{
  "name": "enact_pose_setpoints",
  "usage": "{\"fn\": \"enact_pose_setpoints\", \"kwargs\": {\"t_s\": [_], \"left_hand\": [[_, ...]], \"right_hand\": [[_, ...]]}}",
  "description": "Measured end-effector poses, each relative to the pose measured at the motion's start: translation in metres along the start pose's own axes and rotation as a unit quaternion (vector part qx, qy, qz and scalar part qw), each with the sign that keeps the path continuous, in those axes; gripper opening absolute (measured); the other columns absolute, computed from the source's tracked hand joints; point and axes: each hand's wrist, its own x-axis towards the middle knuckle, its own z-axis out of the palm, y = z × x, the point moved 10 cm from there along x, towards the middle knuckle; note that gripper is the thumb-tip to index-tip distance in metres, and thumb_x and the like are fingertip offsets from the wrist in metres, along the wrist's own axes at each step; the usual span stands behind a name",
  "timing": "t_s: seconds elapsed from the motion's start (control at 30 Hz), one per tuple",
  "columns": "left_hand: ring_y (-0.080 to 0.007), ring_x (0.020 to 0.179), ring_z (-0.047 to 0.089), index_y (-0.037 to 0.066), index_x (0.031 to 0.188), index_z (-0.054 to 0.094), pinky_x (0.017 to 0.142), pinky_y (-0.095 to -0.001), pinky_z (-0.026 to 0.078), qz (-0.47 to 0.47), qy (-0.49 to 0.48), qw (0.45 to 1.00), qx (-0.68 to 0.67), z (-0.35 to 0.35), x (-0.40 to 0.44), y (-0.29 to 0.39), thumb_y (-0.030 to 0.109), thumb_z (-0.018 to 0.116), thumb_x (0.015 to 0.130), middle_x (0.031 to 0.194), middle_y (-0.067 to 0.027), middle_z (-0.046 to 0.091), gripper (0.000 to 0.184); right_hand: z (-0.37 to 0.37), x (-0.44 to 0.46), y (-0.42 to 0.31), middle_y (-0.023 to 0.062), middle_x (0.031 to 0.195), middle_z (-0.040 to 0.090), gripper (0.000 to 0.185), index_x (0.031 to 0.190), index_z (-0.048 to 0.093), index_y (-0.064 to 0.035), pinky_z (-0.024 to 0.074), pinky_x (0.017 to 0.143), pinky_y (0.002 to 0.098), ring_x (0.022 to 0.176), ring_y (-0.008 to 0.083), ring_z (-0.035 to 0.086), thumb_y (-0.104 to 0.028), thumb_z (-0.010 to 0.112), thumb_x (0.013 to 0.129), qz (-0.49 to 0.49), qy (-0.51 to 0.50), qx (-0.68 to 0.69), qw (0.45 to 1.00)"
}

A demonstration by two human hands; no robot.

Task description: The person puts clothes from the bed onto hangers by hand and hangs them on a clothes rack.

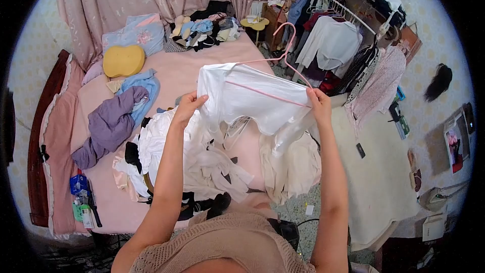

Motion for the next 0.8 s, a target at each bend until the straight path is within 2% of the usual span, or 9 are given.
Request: {"fn": "enact_pose_setpoints", "kwargs": {"t_s": [0.17,0.27,0.3,0.4,0.47,0.5,0.57,0.67,0.8], "left_hand": [[-0.0137,0.077,0.059,-0.001,0.096,0.065,0.071,-0.0274,0.045,-0.021,0.004,0.994,0.109,-0.009,0.005,-0.037,0.024,0.069,0.075,0.087,-0.0068,0.066,0.033],[-0.03,0.081,0.063,-0.002,0.091,0.065,0.073,-0.0357,0.047,-0.025,0.005,0.952,0.305,-0.014,0.003,-0.046,0.023,0.072,0.066,0.085,-0.0184,0.065,0.036],[-0.03,0.081,0.063,-0.002,0.091,0.065,0.073,-0.0357,0.047,-0.024,0.005,0.952,0.305,-0.015,0.004,-0.05,0.023,0.072,0.066,0.085,-0.0184,0.065,0.036],[-0.0319,0.081,0.061,0.001,0.094,0.064,0.073,-0.0383,0.046,-0.06,0.097,0.908,0.404,-0.036,0.004,-0.063,0.021,0.069,0.069,0.086,-0.0165,0.064,0.033],[-0.0298,0.079,0.058,0.003,0.096,0.06,0.072,-0.0397,0.045,0.083,0.241,0.841,0.478,-0.047,-0.004,-0.039,0.019,0.067,0.071,0.085,-0.0117,0.06,0.03],[-0.0298,0.079,0.058,0.003,0.096,0.06,0.072,-0.0397,0.045,0.083,0.241,0.841,0.478,-0.043,-0.005,-0.034,0.019,0.067,0.071,0.085,-0.0117,0.06,0.03],[-0.0236,0.076,0.056,0.003,0.095,0.057,0.069,-0.0339,0.045,0.179,0.36,0.833,0.379,-0.038,-0.026,0.008,0.018,0.067,0.073,0.084,-0.0096,0.056,0.029],[-0.0237,0.077,0.053,0.005,0.093,0.052,0.067,-0.0362,0.044,0.22,0.297,0.885,0.282,-0.001,-0.023,0.033,0.017,0.069,0.071,0.084,-0.0076,0.053,0.031],[-0.0229,0.074,0.052,0.006,0.09,0.047,0.066,-0.0345,0.043,0.214,0.349,0.859,0.307,0.024,-0.031,0.066,0.018,0.072,0.069,0.082,-0.007,0.051,0.036]], "right_hand": [[-0.007,-0.001,-0.007,-0.0078,0.068,0.049,0.025,0.078,0.06,-0.0008,0.0317,0.057,0.0186,0.065,0.0024,0.04,-0.024,0.056,0.088,0.005,0.003,-0.022,1.0],[-0.01,0.0,-0.013,-0.0073,0.068,0.05,0.026,0.078,0.06,-0.0007,0.0328,0.059,0.019,0.065,0.003,0.041,-0.024,0.057,0.088,0.0,0.011,-0.021,1.0],[-0.012,0.0,-0.012,-0.0065,0.067,0.05,0.026,0.078,0.06,-0.0006,0.0337,0.06,0.0195,0.065,0.0037,0.041,-0.025,0.057,0.088,-0.003,0.019,-0.024,1.0],[-0.025,0.006,-0.012,-0.0023,0.067,0.053,0.025,0.079,0.06,0.0002,0.036,0.062,0.022,0.065,0.0071,0.045,-0.024,0.058,0.087,-0.056,0.05,-0.109,0.991],[-0.027,0.006,-0.013,0.0002,0.068,0.054,0.025,0.081,0.06,0.0002,0.037,0.062,0.0232,0.066,0.009,0.047,-0.024,0.058,0.086,-0.06,0.048,-0.119,0.99],[-0.027,0.006,-0.018,0.0026,0.068,0.056,0.024,0.082,0.061,0.0003,0.038,0.063,0.0244,0.067,0.0109,0.049,-0.024,0.059,0.086,-0.064,0.046,-0.128,0.989],[-0.022,0.003,-0.028,0.0034,0.069,0.057,0.025,0.082,0.061,0.0002,0.0384,0.064,0.0246,0.068,0.0115,0.049,-0.024,0.059,0.086,-0.052,0.044,-0.109,0.992],[-0.015,0.003,-0.027,0.0043,0.069,0.058,0.026,0.082,0.062,0.0001,0.0389,0.065,0.0245,0.068,0.0121,0.05,-0.025,0.06,0.085,-0.047,0.046,-0.098,0.993],[0.001,-0.002,-0.046,0.0049,0.068,0.057,0.027,0.081,0.062,-0.0001,0.0384,0.062,0.0248,0.066,0.0117,0.049,-0.026,0.061,0.084,-0.078,0.04,-0.104,0.991]]}}
